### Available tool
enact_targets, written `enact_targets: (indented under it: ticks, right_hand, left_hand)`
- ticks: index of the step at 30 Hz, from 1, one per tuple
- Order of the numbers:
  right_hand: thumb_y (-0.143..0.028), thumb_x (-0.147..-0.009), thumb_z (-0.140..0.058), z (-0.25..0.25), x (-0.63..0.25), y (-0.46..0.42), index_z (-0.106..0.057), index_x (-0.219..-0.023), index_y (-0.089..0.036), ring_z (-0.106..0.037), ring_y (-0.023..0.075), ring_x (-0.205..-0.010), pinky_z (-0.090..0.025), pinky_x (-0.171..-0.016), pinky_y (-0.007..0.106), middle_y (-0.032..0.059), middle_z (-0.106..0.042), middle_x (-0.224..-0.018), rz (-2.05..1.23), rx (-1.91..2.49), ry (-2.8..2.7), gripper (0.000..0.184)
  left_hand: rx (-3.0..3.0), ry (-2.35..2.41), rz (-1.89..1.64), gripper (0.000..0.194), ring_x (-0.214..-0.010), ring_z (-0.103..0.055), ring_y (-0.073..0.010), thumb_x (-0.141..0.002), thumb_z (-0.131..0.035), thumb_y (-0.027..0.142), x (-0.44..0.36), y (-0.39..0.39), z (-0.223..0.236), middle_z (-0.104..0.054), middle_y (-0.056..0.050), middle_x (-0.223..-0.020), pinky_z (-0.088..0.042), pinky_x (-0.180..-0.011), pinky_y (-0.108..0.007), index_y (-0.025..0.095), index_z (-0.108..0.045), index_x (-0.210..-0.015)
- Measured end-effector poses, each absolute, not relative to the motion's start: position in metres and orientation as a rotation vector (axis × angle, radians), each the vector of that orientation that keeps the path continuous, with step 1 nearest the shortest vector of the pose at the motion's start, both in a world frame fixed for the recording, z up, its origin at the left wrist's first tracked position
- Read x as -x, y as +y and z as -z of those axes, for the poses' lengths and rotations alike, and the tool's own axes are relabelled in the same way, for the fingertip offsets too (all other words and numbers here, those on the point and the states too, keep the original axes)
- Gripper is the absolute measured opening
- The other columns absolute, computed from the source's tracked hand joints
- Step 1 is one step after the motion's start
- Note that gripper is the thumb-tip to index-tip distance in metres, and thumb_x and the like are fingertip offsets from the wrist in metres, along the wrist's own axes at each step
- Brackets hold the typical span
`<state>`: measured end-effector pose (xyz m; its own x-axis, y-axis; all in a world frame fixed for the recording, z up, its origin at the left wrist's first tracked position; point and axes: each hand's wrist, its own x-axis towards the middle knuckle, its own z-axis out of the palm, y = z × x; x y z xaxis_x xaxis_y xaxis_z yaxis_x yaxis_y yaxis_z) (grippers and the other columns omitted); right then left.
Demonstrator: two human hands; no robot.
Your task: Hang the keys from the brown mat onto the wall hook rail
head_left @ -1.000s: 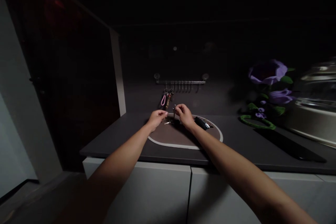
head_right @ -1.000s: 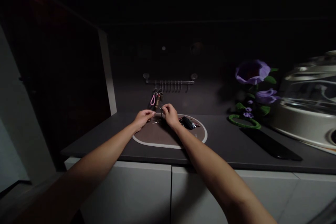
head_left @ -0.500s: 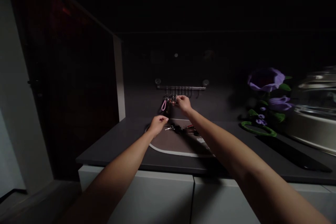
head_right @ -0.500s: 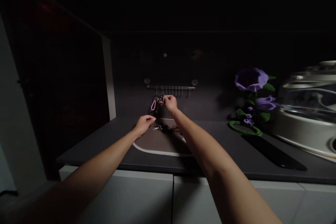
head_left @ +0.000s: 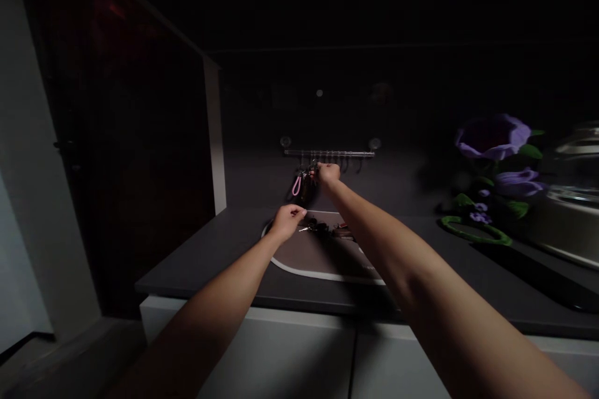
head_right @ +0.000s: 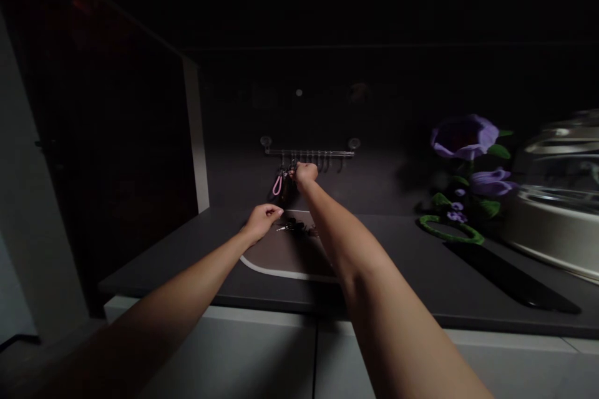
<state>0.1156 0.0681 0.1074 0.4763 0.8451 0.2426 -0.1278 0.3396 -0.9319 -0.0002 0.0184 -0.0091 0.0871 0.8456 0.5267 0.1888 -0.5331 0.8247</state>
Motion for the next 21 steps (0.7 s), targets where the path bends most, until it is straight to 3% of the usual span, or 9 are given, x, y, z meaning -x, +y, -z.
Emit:
enact_targets:
  ticks: [9, 21]
  right_hand:
    - [-0.014, -0.078, -0.052, -0.096, -0.119, 0.081, -0.061, -0.075, -0.008, -0.054, 0.0098, -0.042, -0.048, -0.045, 0.020, -0.0017, -0.053, -0.047, -0.761, 1.026, -0.826, 0.011]
    - [-0.016, -0.075, -0.054, -0.080, -0.126, 0.084, -0.057, -0.078, -0.013, -0.050, 0.0049, -0.045, -0.047, -0.049, 0.017, -0.0050, -0.052, -0.052, -0.730, 1.027, -0.922, 0.005]
  left_hand:
    - [-1.762, 1.044, -1.474, 0.012, -0.057, -0.051, -0.0107, -0.068, -0.059, 0.020, 0.000, 0.016, 0.006, -0.061, -0.001, -0.060, -0.039, -0.061, -0.023, 0.011, -0.066, -0.071]
    - [-1.755, 1.065, -1.512, 0.013, -0.056, -0.051, -0.0106, -0.068, -0.058, 0.022, 0.003, 0.019, 0.007, -0.059, -0.001, -0.058, -0.039, -0.060, -0.023, 0.011, -0.066, -0.071]
